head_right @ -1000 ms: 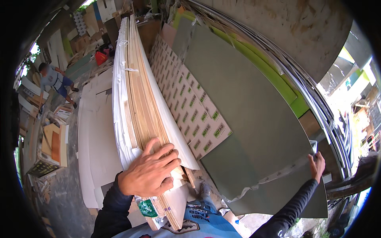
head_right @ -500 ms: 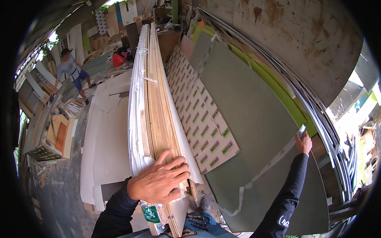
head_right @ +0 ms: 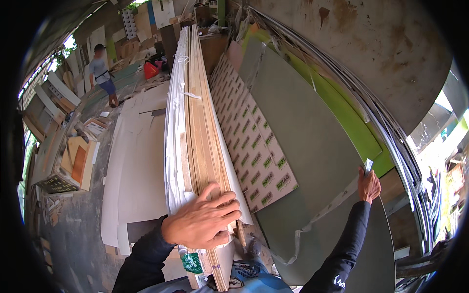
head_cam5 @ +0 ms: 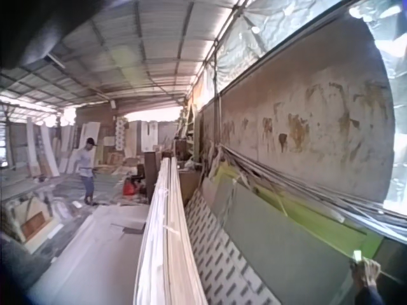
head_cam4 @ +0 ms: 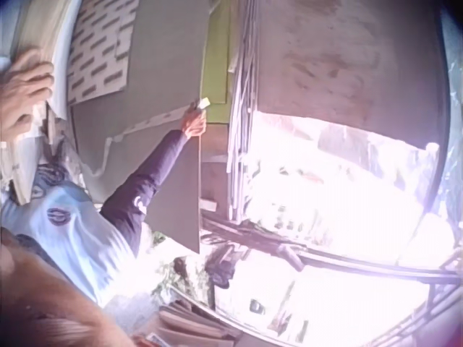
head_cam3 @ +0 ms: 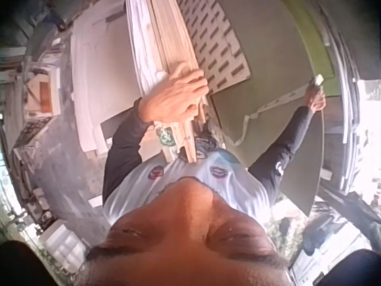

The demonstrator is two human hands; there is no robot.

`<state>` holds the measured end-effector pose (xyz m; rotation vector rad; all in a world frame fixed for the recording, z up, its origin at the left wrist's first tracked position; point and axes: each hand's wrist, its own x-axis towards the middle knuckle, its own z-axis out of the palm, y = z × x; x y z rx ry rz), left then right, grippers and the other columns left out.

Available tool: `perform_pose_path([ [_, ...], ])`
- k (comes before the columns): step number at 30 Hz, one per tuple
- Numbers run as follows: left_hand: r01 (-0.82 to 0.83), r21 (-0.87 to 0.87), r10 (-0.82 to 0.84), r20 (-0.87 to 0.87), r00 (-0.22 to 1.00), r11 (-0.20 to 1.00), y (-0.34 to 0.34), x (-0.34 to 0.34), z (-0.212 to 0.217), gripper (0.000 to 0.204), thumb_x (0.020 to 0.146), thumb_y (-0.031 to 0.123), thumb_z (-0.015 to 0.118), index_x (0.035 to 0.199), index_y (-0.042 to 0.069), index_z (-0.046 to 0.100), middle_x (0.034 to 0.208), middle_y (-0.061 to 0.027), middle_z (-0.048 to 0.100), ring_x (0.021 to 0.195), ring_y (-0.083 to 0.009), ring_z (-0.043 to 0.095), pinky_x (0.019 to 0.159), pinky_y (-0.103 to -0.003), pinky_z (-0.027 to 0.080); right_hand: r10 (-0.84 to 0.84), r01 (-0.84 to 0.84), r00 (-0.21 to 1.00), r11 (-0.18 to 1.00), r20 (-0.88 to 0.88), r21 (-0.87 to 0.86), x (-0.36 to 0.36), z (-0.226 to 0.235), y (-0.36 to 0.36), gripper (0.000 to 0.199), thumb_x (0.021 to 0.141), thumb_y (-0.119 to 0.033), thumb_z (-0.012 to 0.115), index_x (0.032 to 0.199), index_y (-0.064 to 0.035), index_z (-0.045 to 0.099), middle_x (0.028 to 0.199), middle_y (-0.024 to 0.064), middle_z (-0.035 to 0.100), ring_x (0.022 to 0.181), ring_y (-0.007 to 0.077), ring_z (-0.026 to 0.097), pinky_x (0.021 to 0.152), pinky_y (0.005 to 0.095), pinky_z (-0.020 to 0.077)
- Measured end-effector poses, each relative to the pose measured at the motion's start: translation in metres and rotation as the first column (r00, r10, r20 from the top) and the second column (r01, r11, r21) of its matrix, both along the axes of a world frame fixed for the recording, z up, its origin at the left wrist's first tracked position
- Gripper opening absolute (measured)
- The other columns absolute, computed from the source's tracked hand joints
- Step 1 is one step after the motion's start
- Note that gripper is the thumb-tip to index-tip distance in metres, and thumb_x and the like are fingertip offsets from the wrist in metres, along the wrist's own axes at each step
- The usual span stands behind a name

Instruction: The person measures a large wood panel with a tape measure, marks it with a pencil, and uses a hammer to secure a wooden guide strip. The person then moves to a storage rack and sorts through several large wood and laminate panels.

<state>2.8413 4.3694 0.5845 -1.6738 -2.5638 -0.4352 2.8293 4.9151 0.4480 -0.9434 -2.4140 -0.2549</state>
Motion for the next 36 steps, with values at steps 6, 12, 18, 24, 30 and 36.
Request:
perform_pose_path([
  [6,-0.004,-0.029,0.004,0.020,1.000,1.000,0.007,0.000,0.000,0.028,0.081,0.026,0.057,0.097,0.002,0.057,0.103,-0.0100,0.053,0.117,-0.0249,0.046,0.105,-0.051,0.027,0.000,0.000,1.000,1.000,-0.005,0.014,0.010,0.011,-0.018,0.060,0.088,-0.064,0.055,0.095,-0.0061,0.068,0.086,0.0150,0.071,0.084,0.0335,0.068,0.072,0.0461,0.0505],
  [12,0.007,0.013,-0.007,0.028,1.000,1.000,0.006,0.001,-0.006,0.031,0.081,0.027,0.059,0.100,0.002,0.059,0.105,-0.0099,0.052,0.119,-0.0255,0.044,0.106,-0.051,0.026,-0.095,0.095,0.995,0.995,-0.030,0.010,0.094,0.032,-0.034,0.059,0.088,-0.063,0.055,0.092,-0.0065,0.070,0.088,0.0147,0.071,0.083,0.0346,0.066,0.070,0.0457,0.0484],
  [18,0.011,-0.021,-0.010,0.057,0.998,1.000,0.009,0.001,-0.001,0.030,0.080,0.025,0.059,0.100,0.002,0.059,0.106,-0.0107,0.053,0.120,-0.0264,0.044,0.106,-0.051,0.027,-0.242,0.252,0.966,0.959,-0.094,0.127,0.235,0.026,-0.041,0.052,0.089,-0.056,0.060,0.093,-0.0047,0.067,0.085,0.0161,0.068,0.081,0.0374,0.062,0.073,0.0458,0.0467],
  [24,0.011,-0.002,-0.011,0.024,1.000,1.000,0.006,0.002,0.000,0.031,0.081,0.025,0.058,0.101,0.002,0.059,0.109,-0.0113,0.053,0.122,-0.0268,0.044,0.108,-0.052,0.025,-0.253,0.209,0.967,0.743,-0.022,0.636,0.385,0.035,-0.059,0.052,0.077,-0.069,0.066,0.056,-0.0220,0.059,0.054,-0.0027,0.057,0.040,0.0246,0.051,0.039,0.0411,0.0331],
  [30,0.006,-0.045,-0.004,0.045,0.999,0.999,0.010,0.001,0.003,0.031,0.082,0.025,0.057,0.102,0.001,0.059,0.109,-0.0115,0.053,0.122,-0.0270,0.044,0.109,-0.054,0.024,-0.514,0.501,0.854,0.766,-0.083,0.402,0.438,0.024,-0.064,0.054,0.076,-0.070,0.067,0.062,-0.0174,0.064,0.057,0.0027,0.059,0.051,0.0259,0.057,0.050,0.0394,0.0447],
  [36,0.023,-0.010,-0.023,0.008,1.000,1.000,0.010,0.001,0.001,0.030,0.083,0.025,0.056,0.101,0.001,0.059,0.107,-0.0115,0.053,0.120,-0.0266,0.044,0.109,-0.052,0.025,-0.476,0.463,0.874,0.876,0.093,0.132,0.437,0.035,-0.046,0.049,0.084,-0.065,0.062,0.081,-0.0164,0.072,0.072,0.0090,0.066,0.068,0.0284,0.061,0.060,0.0398,0.0488],
])
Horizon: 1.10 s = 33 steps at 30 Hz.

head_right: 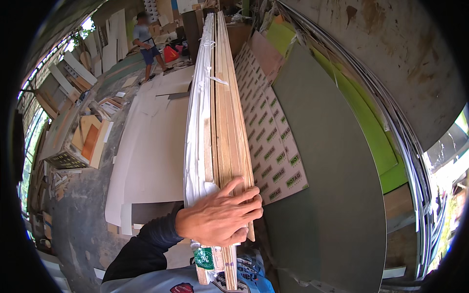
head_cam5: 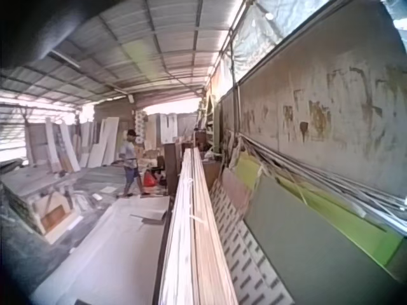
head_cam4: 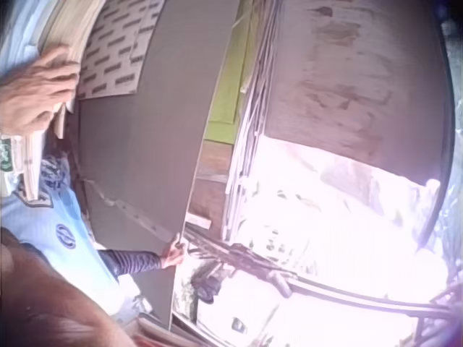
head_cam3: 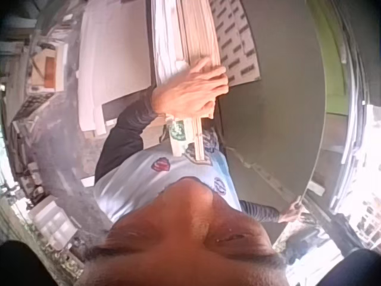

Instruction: The person measures a large wood panel with a tape measure, marks it with a pencil, and uses a hammer to secure a wooden guide strip. The person then moves to a storage rack and sorts through several large wood and laminate panels.

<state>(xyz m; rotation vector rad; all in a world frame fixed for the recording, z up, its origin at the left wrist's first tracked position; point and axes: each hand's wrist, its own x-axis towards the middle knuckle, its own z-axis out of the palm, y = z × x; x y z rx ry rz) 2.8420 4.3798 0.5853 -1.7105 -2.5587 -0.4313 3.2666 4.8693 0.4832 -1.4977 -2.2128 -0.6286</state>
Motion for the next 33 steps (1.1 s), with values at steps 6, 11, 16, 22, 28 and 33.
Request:
perform_pose_path([
  [6,0.005,0.002,-0.005,0.045,0.999,1.000,-0.002,0.000,-0.003,0.031,0.083,0.026,0.055,0.100,0.000,0.059,0.107,-0.0116,0.053,0.120,-0.0267,0.044,0.108,-0.051,0.026,-0.056,0.073,0.994,0.976,0.089,-0.206,-0.016,0.017,0.002,0.057,0.088,-0.069,0.051,0.093,-0.0175,0.073,0.111,0.0175,0.066,0.104,0.0410,0.059,0.098,0.0599,0.0387],
  [11,0.010,-0.024,-0.009,0.057,0.998,1.000,-0.003,0.000,0.002,0.032,0.083,0.025,0.056,0.103,0.000,0.058,0.108,-0.0120,0.053,0.121,-0.0268,0.044,0.109,-0.053,0.025,-0.076,0.071,0.997,0.974,-0.015,-0.217,-0.021,0.013,-0.014,0.051,0.091,-0.062,0.051,0.094,-0.0157,0.072,0.109,0.0174,0.066,0.098,0.0373,0.060,0.094,0.0536,0.0420],
  [16,-0.002,-0.046,0.004,0.046,0.999,0.999,-0.005,0.001,0.003,0.033,0.083,0.025,0.055,0.105,0.000,0.057,0.110,-0.0124,0.053,0.123,-0.0267,0.043,0.109,-0.054,0.025,-0.077,0.048,0.989,0.973,-0.123,-0.226,-0.034,0.012,-0.030,0.047,0.095,-0.055,0.051,0.096,-0.0138,0.072,0.106,0.0173,0.067,0.093,0.0337,0.061,0.091,0.0474,0.0454],
  [22,-0.019,-0.068,0.021,0.033,0.999,0.998,0.001,0.000,0.005,0.033,0.084,0.026,0.055,0.106,0.001,0.059,0.113,-0.0131,0.055,0.127,-0.0285,0.044,0.110,-0.054,0.024,0.019,-0.095,0.969,0.951,-0.248,-0.295,-0.077,0.046,-0.058,0.041,0.093,-0.046,0.061,0.118,-0.0140,0.065,0.112,0.0082,0.070,0.097,0.0254,0.065,0.088,0.0394,0.0498],
  [28,0.007,-0.100,-0.002,0.044,0.999,0.995,0.005,-0.003,0.007,0.041,0.083,0.026,0.055,0.113,-0.002,0.057,0.118,-0.0153,0.054,0.127,-0.0293,0.042,0.109,-0.054,0.024,0.193,-0.241,0.958,0.942,-0.210,-0.233,-0.023,-0.002,-0.005,0.038,0.092,-0.037,0.062,0.094,0.0003,0.060,0.093,0.0164,0.060,0.087,0.0365,0.056,0.076,0.0421,0.0438],
  [33,0.002,-0.104,0.000,0.024,1.000,0.995,0.002,-0.002,0.009,0.043,0.082,0.027,0.056,0.114,-0.002,0.056,0.121,-0.0161,0.053,0.128,-0.0292,0.042,0.109,-0.054,0.023,0.231,-0.299,0.929,0.929,-0.291,-0.218,-0.054,0.009,-0.014,0.030,0.090,-0.028,0.063,0.101,0.0007,0.059,0.105,0.0152,0.058,0.100,0.0338,0.056,0.087,0.0421,0.0432],
])
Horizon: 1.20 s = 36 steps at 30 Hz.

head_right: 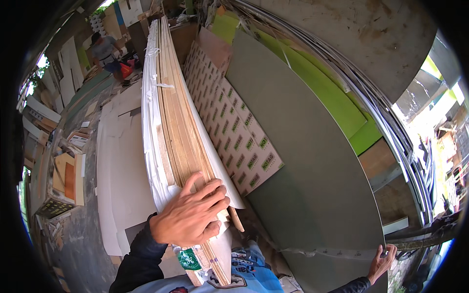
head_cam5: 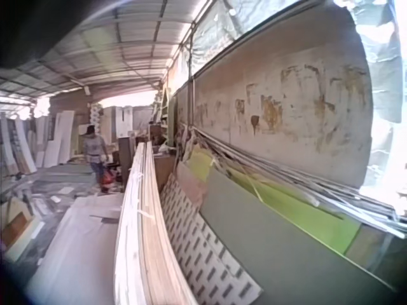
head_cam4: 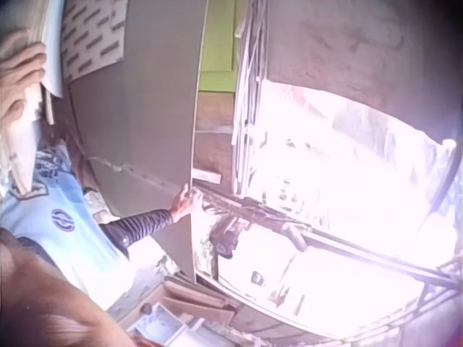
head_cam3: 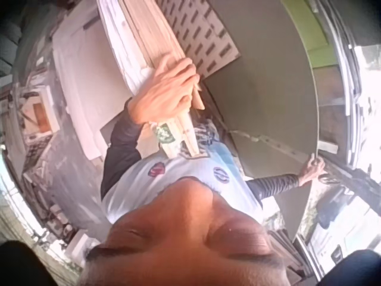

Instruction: The person measures a large wood panel with a tape measure, marks it with a pencil, and uses a hammer to secure a wooden guide strip. The person then moves to a storage rack and sorts through several large wood and laminate panels.

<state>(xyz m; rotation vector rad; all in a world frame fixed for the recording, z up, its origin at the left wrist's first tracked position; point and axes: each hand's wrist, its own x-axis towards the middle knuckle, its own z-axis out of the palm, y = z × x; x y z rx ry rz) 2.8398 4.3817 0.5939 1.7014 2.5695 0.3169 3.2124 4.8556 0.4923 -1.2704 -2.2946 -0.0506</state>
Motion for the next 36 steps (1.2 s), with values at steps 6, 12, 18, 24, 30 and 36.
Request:
perform_pose_path([
  [6,-0.001,-0.040,0.002,0.023,1.000,0.999,0.000,0.000,0.005,0.045,0.082,0.028,0.056,0.115,-0.002,0.056,0.122,-0.0169,0.053,0.130,-0.0301,0.040,0.109,-0.055,0.022,0.034,-0.039,0.996,0.997,0.079,0.064,-0.013,0.005,-0.007,0.030,0.093,-0.029,0.061,0.107,-0.0018,0.065,0.109,0.0160,0.064,0.104,0.0352,0.058,0.091,0.0413,0.0436],
  [12,0.007,-0.069,-0.005,0.035,0.999,0.998,0.005,-0.001,0.001,0.046,0.083,0.030,0.055,0.117,-0.002,0.056,0.127,-0.0188,0.052,0.132,-0.0318,0.038,0.113,-0.059,0.016,0.068,-0.066,0.996,0.997,0.059,-0.037,-0.036,0.024,-0.030,0.026,0.081,-0.017,0.069,0.084,0.0003,0.050,0.090,0.0130,0.051,0.086,0.0354,0.056,0.078,0.0416,0.0429],
  [18,-0.005,-0.010,0.005,-0.002,1.000,1.000,0.003,0.003,0.003,0.042,0.083,0.028,0.054,0.113,-0.001,0.057,0.115,-0.0171,0.054,0.128,-0.0313,0.041,0.110,-0.059,0.020,0.186,-0.185,0.982,0.982,-0.032,0.019,-0.013,0.007,-0.010,0.027,0.070,0.010,0.057,0.096,0.0014,0.059,0.085,0.0134,0.059,0.086,0.0312,0.060,0.080,0.0359,0.0457],
  [24,-0.008,-0.073,0.009,0.021,1.000,0.997,0.001,0.002,0.006,0.049,0.084,0.031,0.056,0.119,-0.003,0.056,0.127,-0.0197,0.052,0.132,-0.0327,0.039,0.112,-0.058,0.016,0.207,-0.310,0.900,0.923,-0.384,-0.228,0.014,-0.002,0.020,0.028,0.076,0.014,0.047,0.093,0.0027,0.064,0.083,0.0076,0.062,0.078,0.0145,0.058,0.074,0.0261,0.0448],
  [30,0.008,-0.065,-0.007,0.024,1.000,0.998,0.002,-0.001,0.002,0.048,0.084,0.031,0.056,0.119,-0.003,0.056,0.126,-0.0195,0.052,0.132,-0.0323,0.039,0.111,-0.058,0.018,0.122,-0.165,0.942,0.980,-0.314,-0.115,0.020,0.000,0.055,0.016,0.075,0.008,0.040,0.077,0.0034,0.054,0.075,0.0101,0.055,0.069,0.0201,0.053,0.069,0.0308,0.0430],
  [36,0.004,-0.063,-0.004,0.007,1.000,0.998,-0.003,0.000,0.005,0.047,0.084,0.031,0.056,0.118,-0.001,0.056,0.126,-0.0190,0.052,0.132,-0.0321,0.039,0.111,-0.057,0.019,0.100,-0.104,0.995,0.956,-0.028,-0.273,0.025,-0.010,0.107,0.013,0.083,-0.006,0.046,0.076,0.0025,0.053,0.078,0.0157,0.053,0.078,0.0301,0.052,0.075,0.0388,0.0405],
])
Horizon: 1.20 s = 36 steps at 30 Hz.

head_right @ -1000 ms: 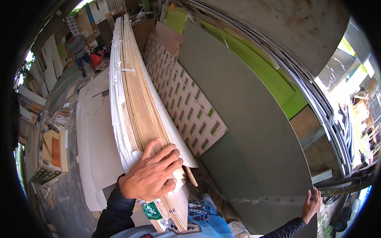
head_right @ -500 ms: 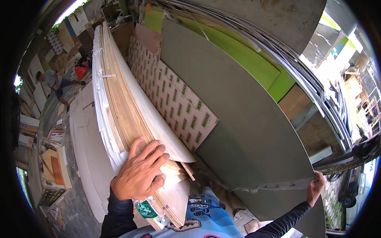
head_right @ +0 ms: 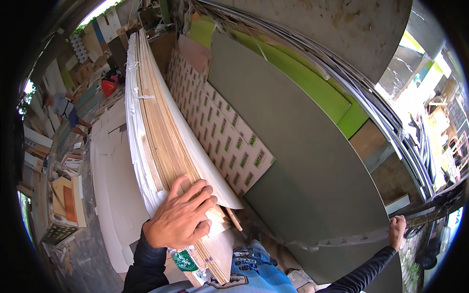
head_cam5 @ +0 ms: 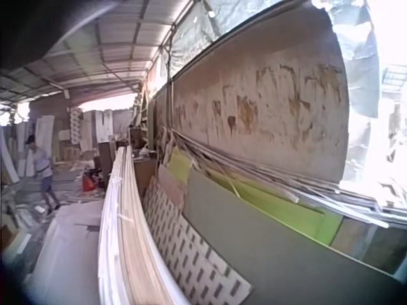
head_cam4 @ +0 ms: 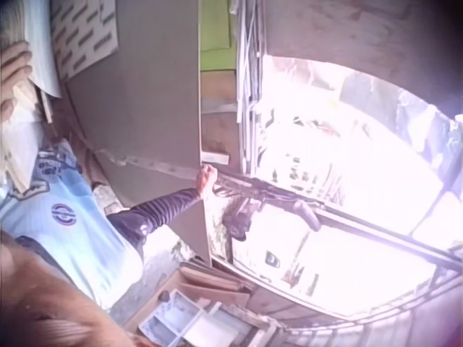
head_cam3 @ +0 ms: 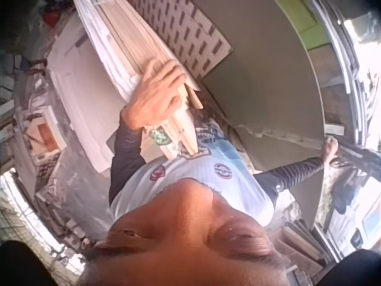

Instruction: The person measures a large wood panel with a tape measure, marks it with a pencil, and uses a hammer to secure a wooden guide strip. The person then moves to a storage rack and sorts through several large wood and laminate panels.

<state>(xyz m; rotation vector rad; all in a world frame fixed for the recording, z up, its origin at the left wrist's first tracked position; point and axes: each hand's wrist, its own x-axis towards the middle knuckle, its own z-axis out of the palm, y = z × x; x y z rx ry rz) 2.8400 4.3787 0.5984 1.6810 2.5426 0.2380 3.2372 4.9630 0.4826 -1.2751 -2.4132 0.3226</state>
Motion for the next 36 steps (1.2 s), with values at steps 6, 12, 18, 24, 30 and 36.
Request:
perform_pose_path([
  [6,-0.005,0.020,0.005,-0.002,1.000,1.000,0.000,0.000,-0.006,0.046,0.084,0.031,0.055,0.117,-0.001,0.056,0.126,-0.0183,0.052,0.130,-0.0323,0.039,0.111,-0.056,0.019,0.112,-0.091,0.985,0.984,0.130,-0.153,-0.037,0.026,-0.028,0.031,0.093,-0.030,0.055,0.098,0.0002,0.064,0.102,0.0178,0.063,0.097,0.0353,0.057,0.085,0.0435,0.0442],
  [12,0.005,0.034,-0.005,0.004,1.000,0.999,0.000,-0.001,-0.005,0.045,0.084,0.030,0.055,0.116,-0.002,0.055,0.124,-0.0184,0.053,0.130,-0.0326,0.040,0.110,-0.056,0.020,-0.036,0.047,0.980,0.998,0.193,-0.052,-0.045,0.033,-0.066,0.039,0.088,-0.032,0.061,0.111,-0.0018,0.065,0.112,0.0224,0.065,0.106,0.0390,0.059,0.089,0.0434,0.0453],
  [18,0.005,0.048,-0.005,-0.007,1.000,0.999,0.000,0.001,-0.005,0.044,0.083,0.029,0.055,0.114,-0.003,0.056,0.123,-0.0182,0.053,0.129,-0.0325,0.040,0.110,-0.055,0.021,-0.068,-0.002,0.941,0.979,0.333,0.205,-0.060,0.017,-0.070,0.031,0.083,-0.025,0.067,0.100,-0.0007,0.059,0.102,0.0213,0.063,0.098,0.0411,0.058,0.082,0.0477,0.0448],
  [24,0.007,0.093,-0.007,0.003,1.000,0.996,-0.001,0.000,-0.006,0.044,0.082,0.028,0.057,0.113,-0.003,0.056,0.120,-0.0172,0.054,0.128,-0.0322,0.041,0.110,-0.054,0.022,0.002,-0.049,0.971,0.980,0.238,0.191,-0.083,0.022,-0.078,0.047,0.077,-0.011,0.070,0.121,-0.0075,0.053,0.115,0.0196,0.060,0.117,0.0395,0.053,0.094,0.0459,0.0441],
  [30,-0.001,0.106,0.001,0.004,1.000,0.994,-0.002,0.001,-0.007,0.041,0.082,0.028,0.057,0.110,-0.003,0.056,0.117,-0.0162,0.055,0.128,-0.0315,0.041,0.109,-0.054,0.023,0.014,-0.071,0.958,0.980,0.288,0.186,-0.096,0.016,-0.094,0.071,0.075,-0.008,0.073,0.140,-0.0139,0.044,0.139,0.0179,0.052,0.132,0.0409,0.044,0.107,0.0458,0.0380],
  [36,0.017,0.100,-0.019,0.020,1.000,0.995,0.001,-0.001,-0.004,0.041,0.082,0.029,0.057,0.109,-0.003,0.057,0.116,-0.0160,0.055,0.128,-0.0314,0.041,0.109,-0.054,0.023,-0.119,-0.028,0.940,0.908,0.321,0.418,-0.096,-0.013,-0.057,0.064,0.076,-0.014,0.074,0.134,-0.0039,0.049,0.142,0.0180,0.049,0.134,0.0392,0.042,0.109,0.0442,0.0357],
])
